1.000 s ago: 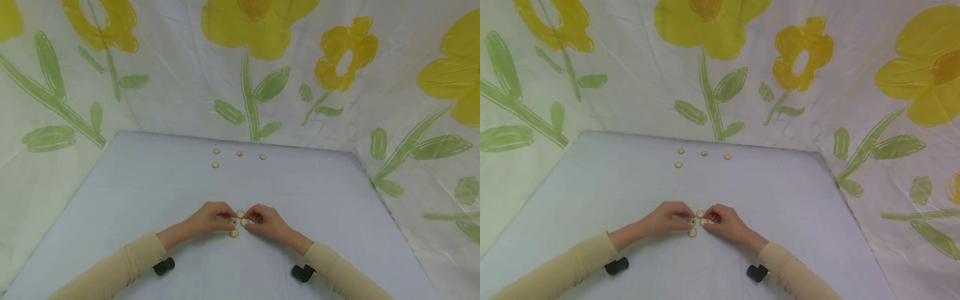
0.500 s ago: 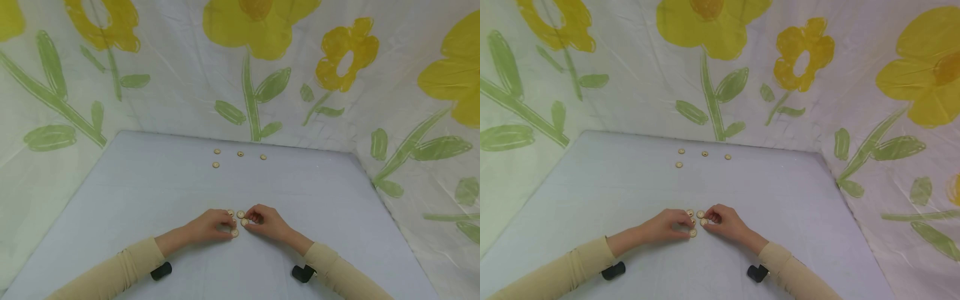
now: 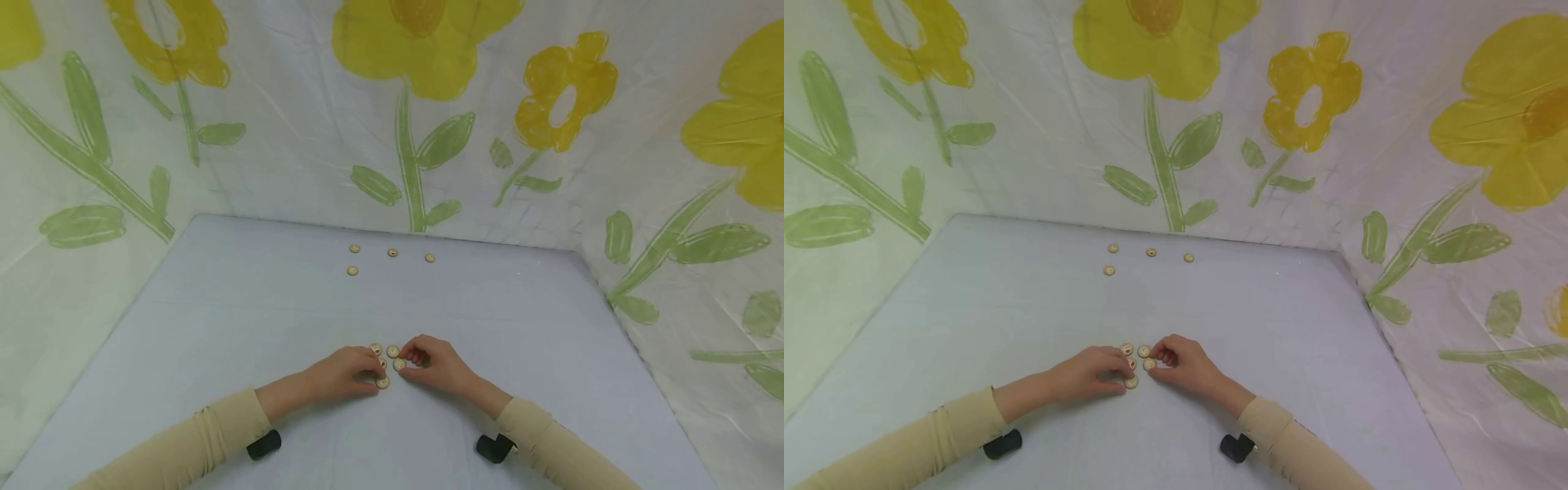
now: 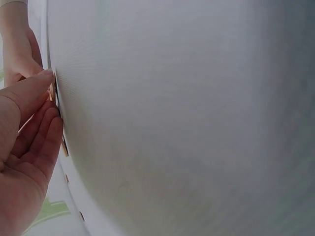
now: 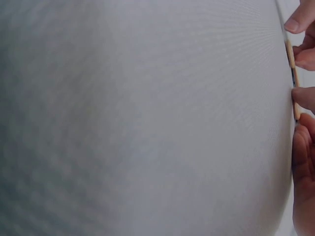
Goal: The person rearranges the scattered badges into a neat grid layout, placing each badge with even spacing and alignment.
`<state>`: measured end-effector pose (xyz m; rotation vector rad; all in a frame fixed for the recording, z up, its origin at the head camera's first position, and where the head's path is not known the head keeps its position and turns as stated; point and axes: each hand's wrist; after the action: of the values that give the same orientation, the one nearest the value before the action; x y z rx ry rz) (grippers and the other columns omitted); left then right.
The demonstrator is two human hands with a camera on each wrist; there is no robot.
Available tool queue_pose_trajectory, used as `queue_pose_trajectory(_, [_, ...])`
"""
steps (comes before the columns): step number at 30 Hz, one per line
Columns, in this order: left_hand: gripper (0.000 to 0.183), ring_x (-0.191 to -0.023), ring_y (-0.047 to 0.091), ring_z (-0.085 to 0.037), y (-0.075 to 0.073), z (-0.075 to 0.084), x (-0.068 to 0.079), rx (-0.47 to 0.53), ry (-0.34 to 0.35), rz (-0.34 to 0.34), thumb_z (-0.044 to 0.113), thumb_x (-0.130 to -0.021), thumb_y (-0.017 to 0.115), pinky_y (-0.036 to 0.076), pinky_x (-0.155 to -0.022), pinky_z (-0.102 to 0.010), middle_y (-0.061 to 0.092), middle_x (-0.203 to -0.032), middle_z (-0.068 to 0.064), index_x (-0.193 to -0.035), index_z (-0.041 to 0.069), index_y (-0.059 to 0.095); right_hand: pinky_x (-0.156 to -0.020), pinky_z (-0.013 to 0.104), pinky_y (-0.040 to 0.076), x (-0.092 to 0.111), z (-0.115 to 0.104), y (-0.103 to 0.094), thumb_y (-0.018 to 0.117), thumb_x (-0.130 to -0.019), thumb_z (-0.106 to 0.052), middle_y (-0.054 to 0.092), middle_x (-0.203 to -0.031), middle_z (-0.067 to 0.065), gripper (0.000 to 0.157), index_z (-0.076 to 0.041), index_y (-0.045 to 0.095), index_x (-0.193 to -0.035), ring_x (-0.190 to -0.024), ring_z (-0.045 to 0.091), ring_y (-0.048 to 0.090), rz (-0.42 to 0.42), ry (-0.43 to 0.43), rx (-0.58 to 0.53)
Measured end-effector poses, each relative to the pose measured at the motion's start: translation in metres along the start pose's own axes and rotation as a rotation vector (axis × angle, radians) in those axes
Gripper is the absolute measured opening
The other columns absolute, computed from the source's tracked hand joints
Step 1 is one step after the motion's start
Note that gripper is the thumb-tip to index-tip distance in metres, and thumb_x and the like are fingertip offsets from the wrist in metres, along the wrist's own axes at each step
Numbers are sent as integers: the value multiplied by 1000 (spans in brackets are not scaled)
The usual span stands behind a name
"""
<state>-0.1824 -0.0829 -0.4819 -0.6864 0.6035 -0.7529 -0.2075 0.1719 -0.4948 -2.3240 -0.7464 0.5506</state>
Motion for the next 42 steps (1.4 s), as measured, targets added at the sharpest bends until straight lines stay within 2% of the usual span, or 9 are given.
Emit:
queue_pose_trajectory(8, [14,-90,57,-5,2,3,-1,-44,-34,-15,12,-86,75,48,-84,-25,64,-95,4,-99,9,71,-69,23,50,0,-1,0,80,-82,-16,62,-88,-2,22,-12,67,-100,-80,11,57,-2,5,6])
queue_pose_trajectory(14, [13,-87,55,-4,5,4,-2,-62,-63,-2,14,-86,75,48,-81,-23,63,-94,5,-98,11,71,-69,23,50,1,2,0,79,-83,-16,62,-88,-2,21,-12,67,-100,-79,10,57,6,-13,4])
queue_pose_trajectory(23, [12,-83,54,-6,7,4,-3,-76,-32,48,12,-86,75,47,-78,-22,62,-92,4,-96,10,71,-70,23,50,1,1,0,79,-82,-15,63,-89,-2,22,-11,67,-100,-80,11,58,4,-15,0])
queue_pose_trajectory(29, [13,-83,54,-6,7,5,-3,-58,-74,36,14,-86,75,47,-78,-22,61,-92,4,-98,10,71,-70,23,50,1,2,0,79,-83,-15,62,-89,-3,22,-11,67,-100,-80,11,57,6,-18,7])
queue_pose_trajectory(42, [13,-83,57,-9,9,1,-6,50,-105,48,10,-84,76,48,-77,-23,63,-91,2,-95,7,71,-70,23,50,1,1,1,79,-83,-17,63,-88,-3,22,-12,68,-100,-80,9,57,1,8,-4])
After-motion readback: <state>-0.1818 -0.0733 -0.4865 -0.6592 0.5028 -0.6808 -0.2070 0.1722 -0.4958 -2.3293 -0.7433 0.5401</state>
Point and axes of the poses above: each hand's wrist, its own x-axis away from the middle knuckle, its own y-axis out of the palm, z = x × y
